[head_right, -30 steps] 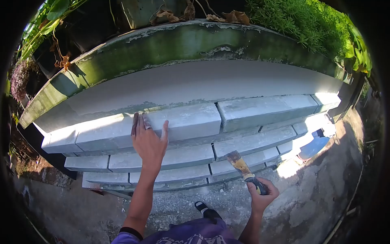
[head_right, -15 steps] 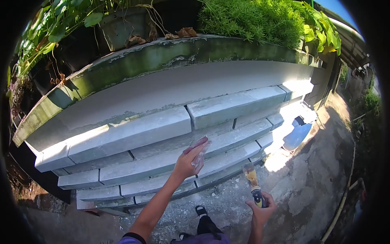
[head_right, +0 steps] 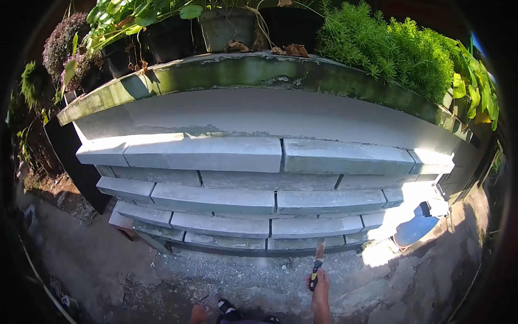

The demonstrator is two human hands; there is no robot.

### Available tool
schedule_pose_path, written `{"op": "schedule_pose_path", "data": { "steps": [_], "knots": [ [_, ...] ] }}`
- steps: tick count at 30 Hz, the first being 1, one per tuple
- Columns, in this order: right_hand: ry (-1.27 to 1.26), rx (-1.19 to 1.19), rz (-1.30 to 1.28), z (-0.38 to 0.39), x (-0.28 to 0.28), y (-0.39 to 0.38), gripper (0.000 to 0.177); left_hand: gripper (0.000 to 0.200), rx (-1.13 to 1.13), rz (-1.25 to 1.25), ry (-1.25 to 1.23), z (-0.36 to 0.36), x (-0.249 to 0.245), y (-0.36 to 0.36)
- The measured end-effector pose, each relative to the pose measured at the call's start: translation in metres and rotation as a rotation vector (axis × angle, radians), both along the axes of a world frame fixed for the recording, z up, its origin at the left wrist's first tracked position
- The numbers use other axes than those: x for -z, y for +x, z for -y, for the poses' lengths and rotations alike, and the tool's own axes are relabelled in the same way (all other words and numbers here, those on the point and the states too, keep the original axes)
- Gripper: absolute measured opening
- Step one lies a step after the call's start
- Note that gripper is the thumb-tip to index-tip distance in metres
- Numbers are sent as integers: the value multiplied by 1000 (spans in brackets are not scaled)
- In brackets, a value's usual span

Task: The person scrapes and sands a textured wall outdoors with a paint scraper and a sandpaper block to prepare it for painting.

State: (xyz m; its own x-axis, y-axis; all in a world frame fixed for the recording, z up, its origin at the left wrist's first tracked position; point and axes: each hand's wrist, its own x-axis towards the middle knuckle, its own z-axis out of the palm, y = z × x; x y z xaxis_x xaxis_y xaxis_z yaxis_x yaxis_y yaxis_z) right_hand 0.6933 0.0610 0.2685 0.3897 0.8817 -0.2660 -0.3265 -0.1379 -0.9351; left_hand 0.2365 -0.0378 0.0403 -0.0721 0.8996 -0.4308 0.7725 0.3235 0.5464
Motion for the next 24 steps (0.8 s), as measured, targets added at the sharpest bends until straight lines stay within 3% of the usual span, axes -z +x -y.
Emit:
{"op": "schedule_pose_path", "data": {
  "steps": [1,2,7,10,14,19,24],
  "knots": [
    [0,-85,11,-2,-5,3,36,44,31,38,262,25,56,-17],
    [1,-173,20,-5,-12,2,36,46,-64,65,296,46,53,-8],
    [-140,-512,37,-7,16,2,32,52,-423,95,443,109,8,36],
    [-227,-627,100,5,34,-19,19,54,-675,162,682,119,-37,91],
    [-231,-772,55,34,42,-66,19,59,-511,269,501,139,-62,109],
    [-141,-911,-36,68,33,-120,21,63,-539,233,639,155,-57,81],
    [-207,-986,-6,91,125,-174,23,61,-488,346,665,173,-38,24]
  ]
}}
